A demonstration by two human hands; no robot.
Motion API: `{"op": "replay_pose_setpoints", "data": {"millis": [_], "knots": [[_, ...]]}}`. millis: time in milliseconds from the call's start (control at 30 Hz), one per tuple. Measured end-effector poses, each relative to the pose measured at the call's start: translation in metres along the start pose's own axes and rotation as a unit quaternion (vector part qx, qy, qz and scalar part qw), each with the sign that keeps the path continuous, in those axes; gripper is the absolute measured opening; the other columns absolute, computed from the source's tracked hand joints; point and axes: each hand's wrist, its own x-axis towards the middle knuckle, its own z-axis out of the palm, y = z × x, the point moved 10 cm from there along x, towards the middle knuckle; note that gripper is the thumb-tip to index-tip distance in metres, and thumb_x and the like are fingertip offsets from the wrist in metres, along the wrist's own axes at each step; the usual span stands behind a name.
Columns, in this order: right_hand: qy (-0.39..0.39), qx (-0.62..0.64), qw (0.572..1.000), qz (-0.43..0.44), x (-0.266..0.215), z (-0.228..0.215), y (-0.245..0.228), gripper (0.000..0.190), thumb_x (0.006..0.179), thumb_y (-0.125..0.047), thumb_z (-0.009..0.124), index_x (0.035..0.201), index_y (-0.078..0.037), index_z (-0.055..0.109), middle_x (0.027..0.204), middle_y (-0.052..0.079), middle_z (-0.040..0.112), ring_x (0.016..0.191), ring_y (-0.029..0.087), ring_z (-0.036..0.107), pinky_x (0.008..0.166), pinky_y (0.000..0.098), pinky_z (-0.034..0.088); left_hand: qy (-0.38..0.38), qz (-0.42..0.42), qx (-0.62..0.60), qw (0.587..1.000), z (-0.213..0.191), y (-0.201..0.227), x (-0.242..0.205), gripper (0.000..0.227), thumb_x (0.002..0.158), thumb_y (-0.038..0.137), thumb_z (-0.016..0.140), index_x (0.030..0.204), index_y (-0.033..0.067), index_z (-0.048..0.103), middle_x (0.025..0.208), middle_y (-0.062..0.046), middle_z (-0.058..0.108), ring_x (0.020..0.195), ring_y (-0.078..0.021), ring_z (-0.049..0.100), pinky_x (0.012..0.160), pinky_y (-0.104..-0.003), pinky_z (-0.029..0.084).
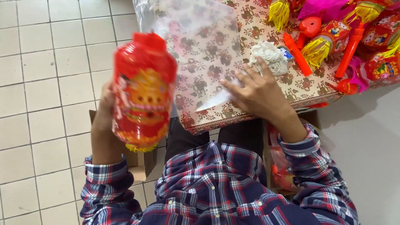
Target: Assembling decorative red lanterns by gluing components together and then packing them into individual plastic bags.
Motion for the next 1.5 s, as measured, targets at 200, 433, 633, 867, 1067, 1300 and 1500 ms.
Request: {"op": "replay_pose_setpoints", "data": {"millis": [200,433,633,867,1067,1300,1500], "knots": [[0.107,0.008,0.993,-0.057,0.009,0.010,-0.023,0.019,0.100,-0.026,0.065,0.114,-0.017,0.076,0.094,0.009,0.073,0.090,0.023,0.070,0.076,0.0322,0.051,-0.069,0.000,0.037,0.997,0.024,-0.001,-0.003,0.080,0.078,0.058,0.078,0.137,0.0081,0.057,0.127,-0.010,0.069,0.115,-0.0268,0.071,0.099,-0.044,0.065],[0.116,0.019,0.993,-0.029,0.023,-0.010,-0.035,0.017,0.105,-0.030,0.063,0.108,-0.020,0.076,0.076,0.004,0.072,0.064,0.013,0.070,0.043,0.0161,0.047,-0.150,-0.015,0.087,0.985,0.045,-0.006,-0.004,0.075,0.083,0.057,0.079,0.137,0.0089,0.057,0.128,-0.009,0.069,0.116,-0.0253,0.072,0.099,-0.042,0.066],[0.217,-0.082,0.969,0.088,0.031,-0.008,-0.001,0.023,0.073,-0.023,0.081,0.088,-0.025,0.063,0.078,-0.004,0.053,0.068,0.014,0.055,0.048,0.0262,0.045,-0.201,-0.038,0.119,0.972,0.037,-0.007,-0.014,0.072,0.087,0.056,0.079,0.137,0.0095,0.057,0.129,-0.008,0.069,0.117,-0.0241,0.072,0.099,-0.041,0.066],[0.186,0.167,0.956,0.154,0.053,0.006,0.040,0.046,0.086,-0.061,0.079,0.081,-0.016,0.068,0.078,0.000,0.063,0.067,0.013,0.051,0.056,0.0248,0.042,-0.263,-0.046,0.153,0.951,0.073,-0.008,-0.007,0.068,0.091,0.055,0.079,0.137,0.0102,0.057,0.129,-0.006,0.069,0.117,-0.0228,0.072,0.099,-0.039,0.067],[0.103,0.324,0.934,0.114,0.060,-0.003,0.033,0.020,0.105,-0.020,0.069,0.092,-0.008,0.079,0.064,0.002,0.060,0.055,0.012,0.047,0.051,0.0253,0.038,-0.396,-0.208,0.498,0.743,0.131,-0.053,-0.012,0.115,0.071,0.079,0.053,0.159,0.0113,0.026,0.168,-0.019,0.025,0.150,-0.0431,0.032,0.111,-0.061,0.038],[0.237,0.266,0.927,0.120,0.047,-0.055,0.053,0.020,0.107,-0.018,0.074,0.093,-0.004,0.080,0.079,0.008,0.075,0.065,0.015,0.064,0.055,0.0268,0.048,-0.329,-0.348,0.610,0.632,0.118,-0.054,-0.003,0.118,0.064,0.079,0.049,0.164,0.0270,0.015,0.162,-0.010,0.024,0.134,-0.0347,0.049,0.097,-0.051,0.051],[0.267,0.226,0.933,0.088,0.046,-0.069,0.040,0.018,0.102,-0.021,0.081,0.098,-0.004,0.081,0.083,0.008,0.077,0.068,0.018,0.069,0.058,0.0299,0.052,-0.280,-0.329,0.556,0.710,0.126,-0.050,0.004,0.108,0.069,0.069,0.054,0.161,0.0246,0.020,0.159,-0.011,0.035,0.123,-0.0297,0.065,0.080,-0.044,0.065]]}}
